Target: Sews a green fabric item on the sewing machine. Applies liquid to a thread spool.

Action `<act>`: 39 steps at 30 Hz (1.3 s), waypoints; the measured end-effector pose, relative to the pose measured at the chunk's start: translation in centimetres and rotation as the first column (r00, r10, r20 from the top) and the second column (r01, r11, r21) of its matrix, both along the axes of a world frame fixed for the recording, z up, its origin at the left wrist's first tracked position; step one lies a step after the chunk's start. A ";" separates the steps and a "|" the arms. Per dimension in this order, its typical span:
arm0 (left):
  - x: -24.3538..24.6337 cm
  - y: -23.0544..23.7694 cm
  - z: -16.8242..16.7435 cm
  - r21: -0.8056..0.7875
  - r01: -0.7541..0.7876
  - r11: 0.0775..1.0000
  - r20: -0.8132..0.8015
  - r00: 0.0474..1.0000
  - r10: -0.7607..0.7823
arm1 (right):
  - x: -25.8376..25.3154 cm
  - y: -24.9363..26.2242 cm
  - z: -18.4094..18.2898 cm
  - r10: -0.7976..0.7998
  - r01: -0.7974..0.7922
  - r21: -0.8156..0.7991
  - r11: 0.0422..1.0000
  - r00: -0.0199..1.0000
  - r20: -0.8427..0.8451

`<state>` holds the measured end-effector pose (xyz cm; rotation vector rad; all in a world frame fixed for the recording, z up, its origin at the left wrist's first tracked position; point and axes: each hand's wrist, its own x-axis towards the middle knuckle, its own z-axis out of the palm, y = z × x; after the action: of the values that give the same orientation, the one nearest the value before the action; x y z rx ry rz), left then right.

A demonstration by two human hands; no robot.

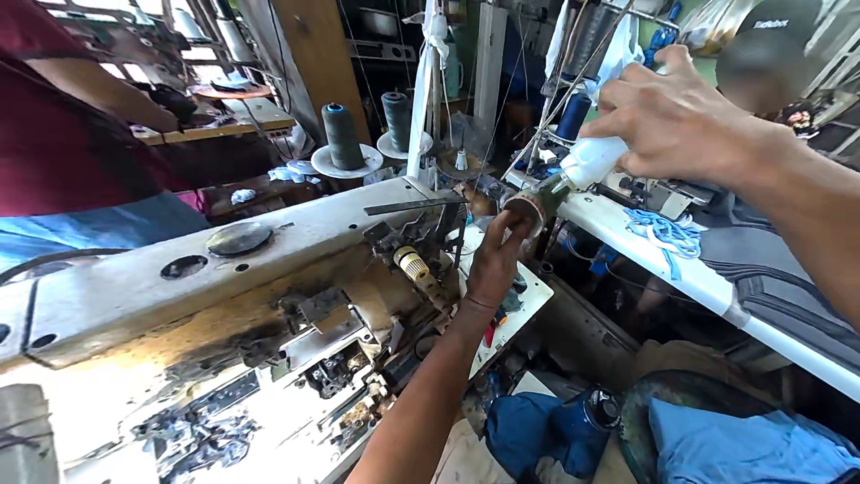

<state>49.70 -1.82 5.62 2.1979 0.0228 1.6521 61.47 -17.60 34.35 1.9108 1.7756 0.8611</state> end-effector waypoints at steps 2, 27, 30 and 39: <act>-0.1 -0.2 0.2 -0.013 0.002 1.000 0.015 1.000 -0.002 | -0.3 0.2 0.1 0.006 -0.006 0.009 1.000 1.000 -0.002; 2.2 -0.6 4.7 -0.714 0.694 -0.096 0.699 0.699 -0.151 | -1.3 -3.2 -22.4 0.610 0.534 0.558 0.635 0.096 -0.786; 2.3 0.6 4.6 -0.704 0.699 -0.126 0.709 0.682 -0.179 | -1.0 0.5 -26.2 0.626 0.568 0.557 0.605 0.092 -0.774; 1.5 2.5 4.1 -0.580 0.800 -0.152 0.810 0.547 -0.213 | 0.7 13.1 -30.7 0.707 0.504 0.631 0.590 0.054 -0.705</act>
<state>51.17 0.71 9.69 0.4628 0.0162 0.9515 62.21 -4.54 3.67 3.7914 2.5259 0.0612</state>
